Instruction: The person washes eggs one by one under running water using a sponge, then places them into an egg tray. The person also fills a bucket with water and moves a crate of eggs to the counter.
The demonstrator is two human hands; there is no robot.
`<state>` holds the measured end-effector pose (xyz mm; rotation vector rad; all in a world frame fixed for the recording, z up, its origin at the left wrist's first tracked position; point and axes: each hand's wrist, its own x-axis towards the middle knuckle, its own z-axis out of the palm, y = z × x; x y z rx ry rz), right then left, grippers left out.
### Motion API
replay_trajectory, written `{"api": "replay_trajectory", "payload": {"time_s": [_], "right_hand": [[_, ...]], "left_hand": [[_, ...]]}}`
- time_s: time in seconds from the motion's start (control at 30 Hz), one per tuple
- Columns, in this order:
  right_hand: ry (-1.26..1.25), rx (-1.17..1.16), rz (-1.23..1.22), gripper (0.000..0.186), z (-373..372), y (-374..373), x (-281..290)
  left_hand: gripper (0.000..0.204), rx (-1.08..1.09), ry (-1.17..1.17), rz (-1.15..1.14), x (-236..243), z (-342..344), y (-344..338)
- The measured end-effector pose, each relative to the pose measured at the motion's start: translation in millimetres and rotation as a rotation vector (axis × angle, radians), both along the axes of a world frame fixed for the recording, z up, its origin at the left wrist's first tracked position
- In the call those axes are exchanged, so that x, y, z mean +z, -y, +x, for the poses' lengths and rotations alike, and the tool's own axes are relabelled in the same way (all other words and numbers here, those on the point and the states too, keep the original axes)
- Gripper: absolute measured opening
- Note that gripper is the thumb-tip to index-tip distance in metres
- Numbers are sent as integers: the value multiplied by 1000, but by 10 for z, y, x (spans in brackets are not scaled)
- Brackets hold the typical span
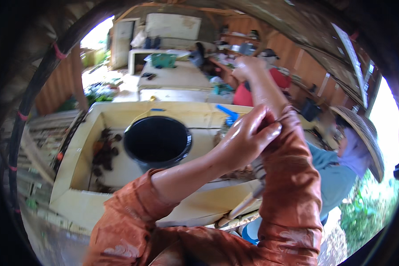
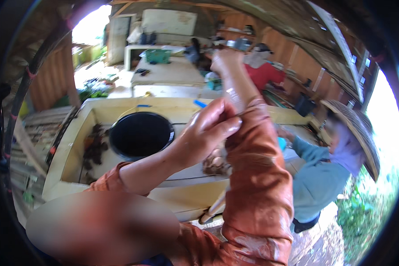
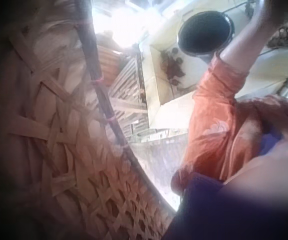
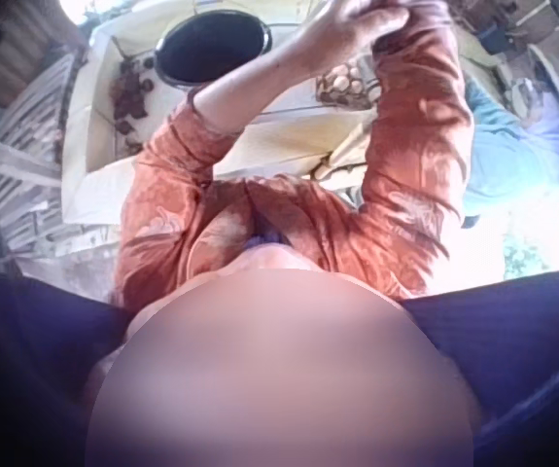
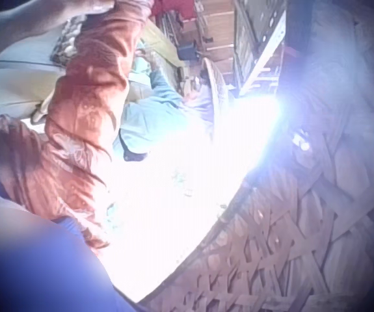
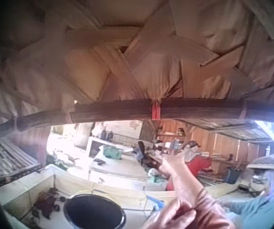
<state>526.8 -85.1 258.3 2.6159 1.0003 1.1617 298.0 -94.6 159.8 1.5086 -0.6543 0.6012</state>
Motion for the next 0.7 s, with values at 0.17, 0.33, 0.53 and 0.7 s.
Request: {"api": "replay_trajectory", "payload": {"time_s": [0.17,0.33,0.53,0.7], "right_hand": [[-1179,908,1311,24,30,-554,513],[-1659,1096,1854,30,-186,-1644,353],[-2208,1069,1922,19,-824,-3130,-351],[-1875,1040,976,11,-1827,-4214,-1804]], "left_hand": [[32,414,151,-58,-326,-202,-455],[21,493,271,-265,-690,-509,-929],[14,29,90,-707,-960,-1193,-1654],[46,942,-142,93,-1400,-2296,-2243]]}}
